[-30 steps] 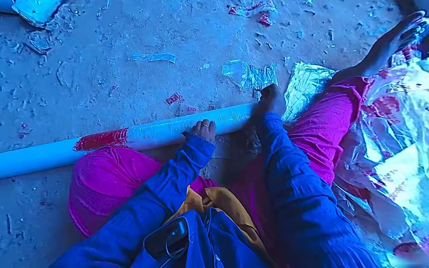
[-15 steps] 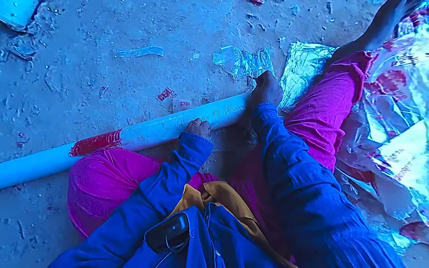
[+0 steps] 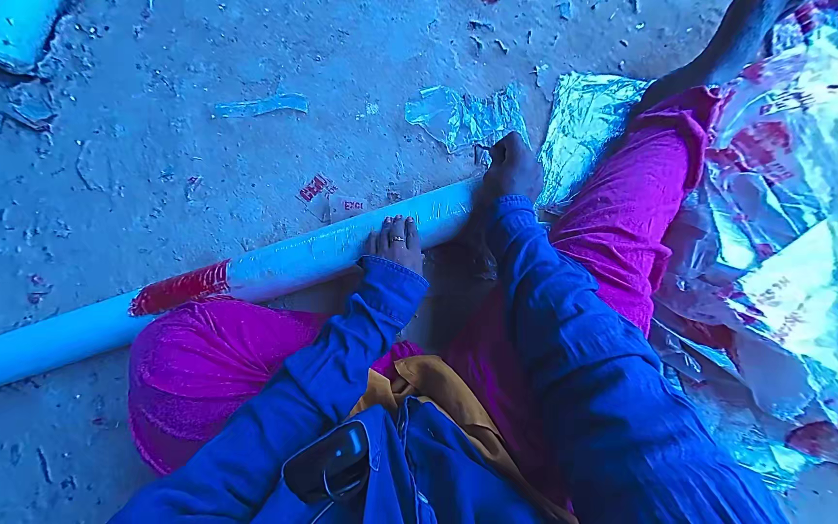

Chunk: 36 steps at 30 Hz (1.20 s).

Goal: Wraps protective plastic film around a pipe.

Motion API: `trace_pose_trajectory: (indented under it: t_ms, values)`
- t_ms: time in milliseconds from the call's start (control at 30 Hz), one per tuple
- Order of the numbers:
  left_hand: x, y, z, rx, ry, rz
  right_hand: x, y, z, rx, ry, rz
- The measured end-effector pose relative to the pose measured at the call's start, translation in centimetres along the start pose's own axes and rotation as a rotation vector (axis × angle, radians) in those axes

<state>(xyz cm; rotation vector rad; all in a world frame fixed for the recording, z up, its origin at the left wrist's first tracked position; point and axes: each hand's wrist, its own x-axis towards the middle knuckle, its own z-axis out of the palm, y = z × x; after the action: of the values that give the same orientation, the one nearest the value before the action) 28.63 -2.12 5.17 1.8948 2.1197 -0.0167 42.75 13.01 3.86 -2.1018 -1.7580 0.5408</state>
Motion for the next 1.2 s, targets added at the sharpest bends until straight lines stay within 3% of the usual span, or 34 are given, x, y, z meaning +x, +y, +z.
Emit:
trace_pose_trajectory:
  t_ms: [200,467,567,700,800,900,1000,1100,1200]
  values:
    - [-1.2,1.3,-0.2,-0.08,-0.072,-0.065,-0.3,-0.1,-0.2,-0.013,0.006,0.014]
    - [-2.6,-1.3,3.6,-0.012,0.128,0.068,-0.2,0.9,-0.2,0.163,0.013,0.056]
    - [-3.5,0.0,1.4,-0.103,0.096,0.079,0.7,2.0,0.0,0.346,0.007,0.074]
    - [-2.4,0.3,-1.0,-0.173,-0.013,0.013,2.4,3.1,0.5,0.8,0.084,0.095]
    - [-0.7,0.5,-1.4,-0.143,0.017,-0.001,2.6,3.2,0.7,0.966,0.091,0.098]
    - [0.6,1.7,-2.2,-0.019,-0.072,-0.053,2.6,2.9,0.5,1.001,0.089,0.083]
    - [0.9,2.7,-1.7,0.047,0.002,0.003,2.8,2.7,0.7,1.005,0.09,0.062]
    - [1.6,3.9,-2.3,-0.03,-0.113,-0.035,2.8,2.7,0.6,1.006,0.085,0.055]
    - [1.3,4.2,-1.6,-0.068,-0.086,-0.019,2.7,2.5,0.6,1.008,0.094,0.068]
